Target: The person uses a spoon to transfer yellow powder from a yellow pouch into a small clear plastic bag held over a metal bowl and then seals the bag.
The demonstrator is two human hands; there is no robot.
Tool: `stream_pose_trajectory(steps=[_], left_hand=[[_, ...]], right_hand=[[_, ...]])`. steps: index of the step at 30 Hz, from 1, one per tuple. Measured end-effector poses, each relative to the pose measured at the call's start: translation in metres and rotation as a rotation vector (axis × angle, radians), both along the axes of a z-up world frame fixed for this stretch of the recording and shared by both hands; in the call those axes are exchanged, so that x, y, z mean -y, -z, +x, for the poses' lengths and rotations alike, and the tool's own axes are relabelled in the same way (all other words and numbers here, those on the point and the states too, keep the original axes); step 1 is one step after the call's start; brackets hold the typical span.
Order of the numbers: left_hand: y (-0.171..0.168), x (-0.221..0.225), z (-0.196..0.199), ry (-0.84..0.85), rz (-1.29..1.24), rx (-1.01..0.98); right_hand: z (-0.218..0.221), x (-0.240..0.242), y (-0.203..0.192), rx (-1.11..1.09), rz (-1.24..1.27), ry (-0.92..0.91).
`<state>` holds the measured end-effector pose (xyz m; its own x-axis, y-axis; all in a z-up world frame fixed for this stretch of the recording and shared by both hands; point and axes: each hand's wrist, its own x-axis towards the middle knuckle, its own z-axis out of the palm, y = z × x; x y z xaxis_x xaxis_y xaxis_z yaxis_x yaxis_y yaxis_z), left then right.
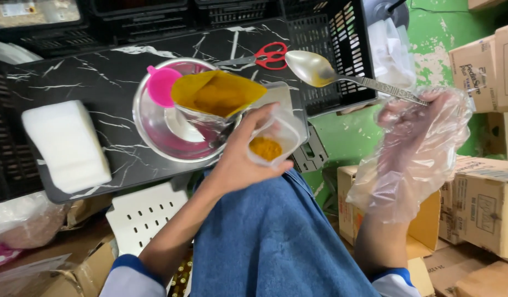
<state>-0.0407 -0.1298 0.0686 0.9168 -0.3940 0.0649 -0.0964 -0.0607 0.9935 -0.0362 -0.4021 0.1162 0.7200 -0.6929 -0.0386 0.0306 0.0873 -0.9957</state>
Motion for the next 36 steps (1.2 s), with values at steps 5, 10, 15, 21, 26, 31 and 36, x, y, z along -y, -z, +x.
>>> stream_pose_trajectory(steps=[5,10,15,21,26,31,36], left_hand=[[0.118,0.061,0.027,-0.084,0.015,0.145],[0.165,0.071,0.04,-0.124,0.114,0.11],[0.143,0.046,0.03,0.067,0.199,0.07],[0.142,0.024,0.014,0.041,0.24,0.158],[0.14,0.023,0.015,0.02,0.256,0.119],[0.147,0.038,0.021,0.046,0.249,0.086],[0.149,0.049,0.031,0.106,0.298,0.081]], right_hand=[[-0.007,0.037,0.024,-0.008,0.083,0.039],[-0.015,0.057,0.018,-0.024,0.057,0.028],[-0.027,0.053,-0.017,-0.228,-1.52,0.327],[0.008,0.05,0.004,0.588,0.336,-0.605],[0.007,0.029,0.004,0.42,0.615,-0.26],[0.008,0.019,-0.003,0.493,0.56,-0.456],[0.009,0.015,0.001,0.374,0.486,-0.452]])
